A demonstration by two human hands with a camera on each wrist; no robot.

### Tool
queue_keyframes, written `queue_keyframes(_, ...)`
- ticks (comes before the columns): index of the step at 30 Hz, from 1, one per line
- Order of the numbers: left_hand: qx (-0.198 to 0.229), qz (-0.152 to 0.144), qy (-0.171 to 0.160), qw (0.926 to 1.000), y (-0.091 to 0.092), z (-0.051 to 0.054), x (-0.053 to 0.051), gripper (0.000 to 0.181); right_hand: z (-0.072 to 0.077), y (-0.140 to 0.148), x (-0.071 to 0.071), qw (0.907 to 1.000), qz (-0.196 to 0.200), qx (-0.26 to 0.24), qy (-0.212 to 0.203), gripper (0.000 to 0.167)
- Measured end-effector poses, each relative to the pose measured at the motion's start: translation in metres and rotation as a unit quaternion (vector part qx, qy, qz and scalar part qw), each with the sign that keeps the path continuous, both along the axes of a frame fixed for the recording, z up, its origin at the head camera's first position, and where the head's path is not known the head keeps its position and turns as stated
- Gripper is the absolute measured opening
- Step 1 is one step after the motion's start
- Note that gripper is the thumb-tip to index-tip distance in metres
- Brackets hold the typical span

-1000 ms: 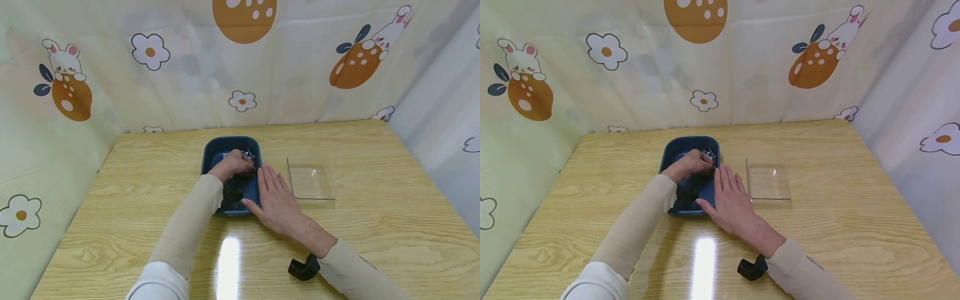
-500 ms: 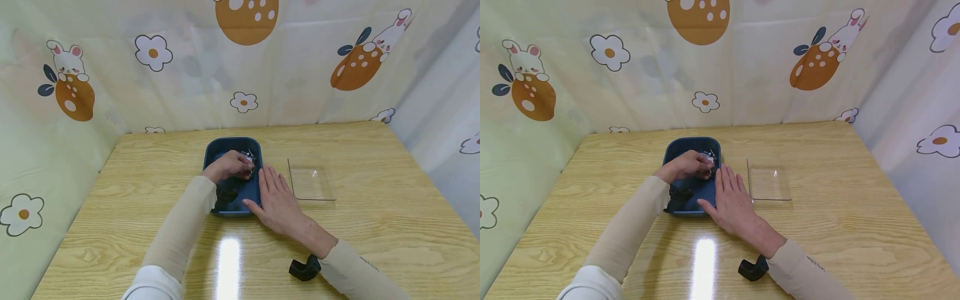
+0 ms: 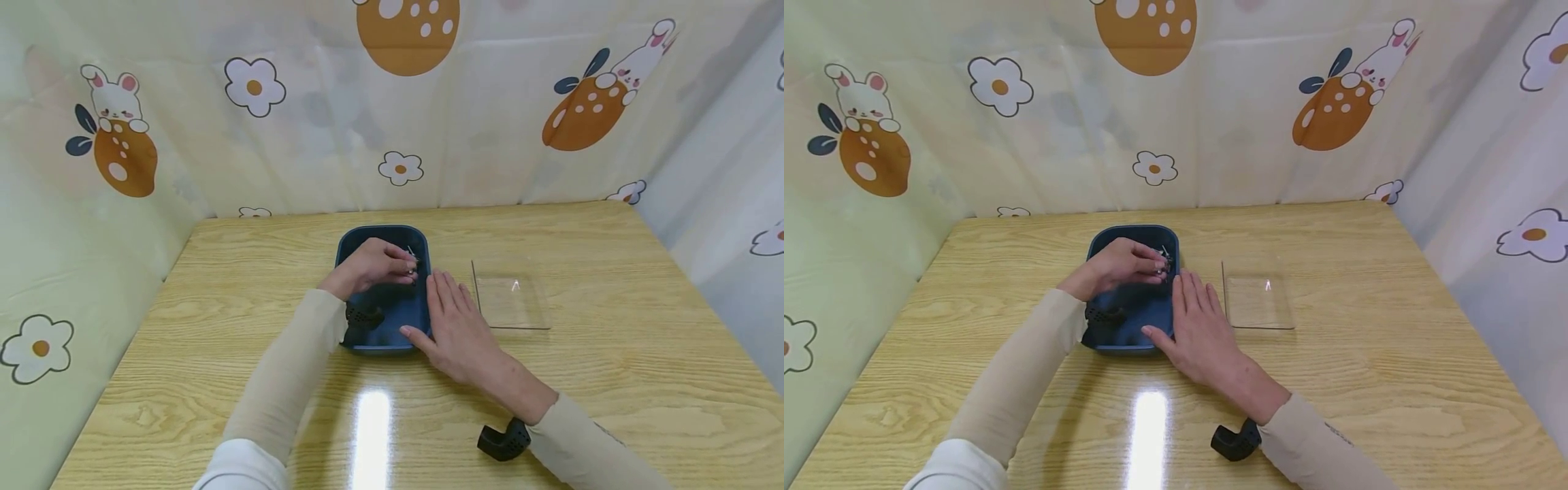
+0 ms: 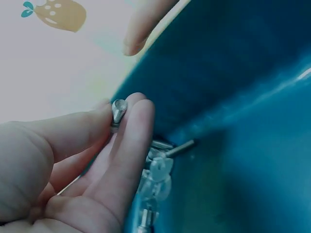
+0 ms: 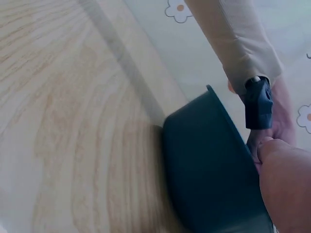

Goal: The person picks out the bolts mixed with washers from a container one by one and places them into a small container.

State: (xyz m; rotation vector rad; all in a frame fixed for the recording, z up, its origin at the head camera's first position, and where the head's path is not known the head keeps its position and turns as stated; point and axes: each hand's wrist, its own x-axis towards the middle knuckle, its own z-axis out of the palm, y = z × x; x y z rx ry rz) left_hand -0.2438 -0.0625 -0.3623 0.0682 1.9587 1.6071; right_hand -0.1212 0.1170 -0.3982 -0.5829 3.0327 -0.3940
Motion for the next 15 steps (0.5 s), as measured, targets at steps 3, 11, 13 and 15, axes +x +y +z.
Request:
queue_keyframes(3, 0.008, 0.01, 0.021, 0.9997, 0.001, 0.004, 0.001, 0.031, 0.004, 0.006, 0.0, 1.0, -0.002, -0.004, 0.003, 0.098)
queue_keyframes(11, 0.044, 0.03, 0.055, 0.9971, 0.015, 0.019, 0.003, 0.024, 0.014, 0.032, 0.001, 0.9997, -0.012, 0.002, 0.022, 0.094)
queue_keyframes(13, 0.051, 0.032, 0.059, 0.9964, 0.02, 0.022, 0.004, 0.023, 0.015, 0.039, 0.002, 0.9996, -0.018, 0.003, 0.023, 0.093)
queue_keyframes(15, 0.055, 0.034, 0.062, 0.996, 0.024, 0.025, 0.005, 0.022, 0.015, 0.047, 0.003, 0.9994, -0.022, 0.003, 0.026, 0.091)
